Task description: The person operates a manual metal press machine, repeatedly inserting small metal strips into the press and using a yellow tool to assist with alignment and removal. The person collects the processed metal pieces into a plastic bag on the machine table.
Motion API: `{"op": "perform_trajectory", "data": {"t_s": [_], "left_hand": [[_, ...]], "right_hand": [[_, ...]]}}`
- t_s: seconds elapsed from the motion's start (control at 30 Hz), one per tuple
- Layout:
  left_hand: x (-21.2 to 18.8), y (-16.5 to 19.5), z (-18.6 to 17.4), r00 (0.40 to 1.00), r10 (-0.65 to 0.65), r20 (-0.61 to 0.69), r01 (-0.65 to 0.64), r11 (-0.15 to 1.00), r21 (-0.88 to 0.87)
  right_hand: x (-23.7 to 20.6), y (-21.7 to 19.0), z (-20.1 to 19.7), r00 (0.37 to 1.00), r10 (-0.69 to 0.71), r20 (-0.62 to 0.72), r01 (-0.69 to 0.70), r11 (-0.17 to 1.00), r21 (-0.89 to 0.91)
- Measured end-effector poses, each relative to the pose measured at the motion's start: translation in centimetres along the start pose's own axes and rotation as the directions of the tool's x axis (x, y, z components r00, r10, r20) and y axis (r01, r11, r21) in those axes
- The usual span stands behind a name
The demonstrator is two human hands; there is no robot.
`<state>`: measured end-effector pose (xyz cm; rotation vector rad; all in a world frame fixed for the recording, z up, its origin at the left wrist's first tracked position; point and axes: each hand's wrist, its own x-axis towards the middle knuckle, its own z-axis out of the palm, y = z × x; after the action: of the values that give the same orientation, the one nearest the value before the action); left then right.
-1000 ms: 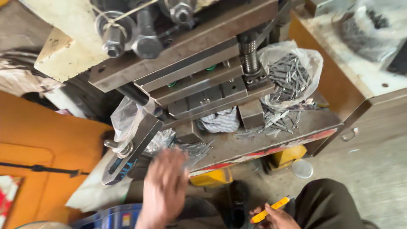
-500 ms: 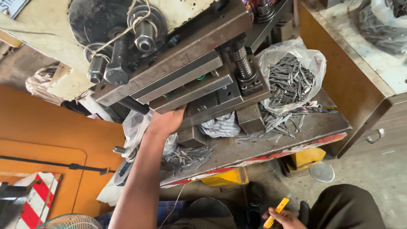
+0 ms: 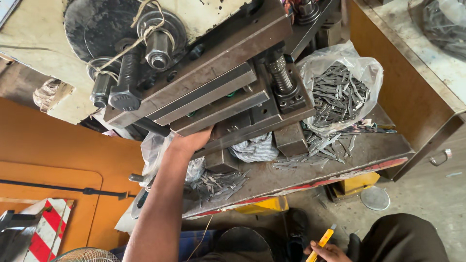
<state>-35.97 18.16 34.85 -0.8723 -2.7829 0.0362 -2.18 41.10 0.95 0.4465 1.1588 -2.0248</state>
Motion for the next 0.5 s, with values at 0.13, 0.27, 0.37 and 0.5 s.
{"op": "perform_trajectory", "data": {"t_s": [0.13, 0.27, 0.37, 0.5], "left_hand": [[-0.14, -0.55, 0.26, 0.997, 0.071, -0.014, -0.071, 0.997, 0.020], [-0.18, -0.88, 0.28, 0.998, 0.038, 0.044, -0.036, 0.998, -0.048], [-0.20, -0.88, 0.24, 0.994, 0.110, -0.019, -0.111, 0.990, -0.092], [-0.32, -0.51, -0.19, 0.996, 0.088, -0.019, -0.088, 0.995, -0.039]], "right_hand": [[0.25, -0.08, -0.09, 1.000, 0.008, 0.020, -0.008, 1.000, -0.008], [0.37, -0.13, -0.15, 1.000, -0.007, 0.020, 0.007, 1.000, -0.008], [0.39, -0.19, -0.15, 0.998, 0.034, 0.046, -0.036, 0.998, 0.045], [0.58, -0.37, -0.18, 0.998, 0.053, 0.036, -0.054, 0.998, 0.027]]}}
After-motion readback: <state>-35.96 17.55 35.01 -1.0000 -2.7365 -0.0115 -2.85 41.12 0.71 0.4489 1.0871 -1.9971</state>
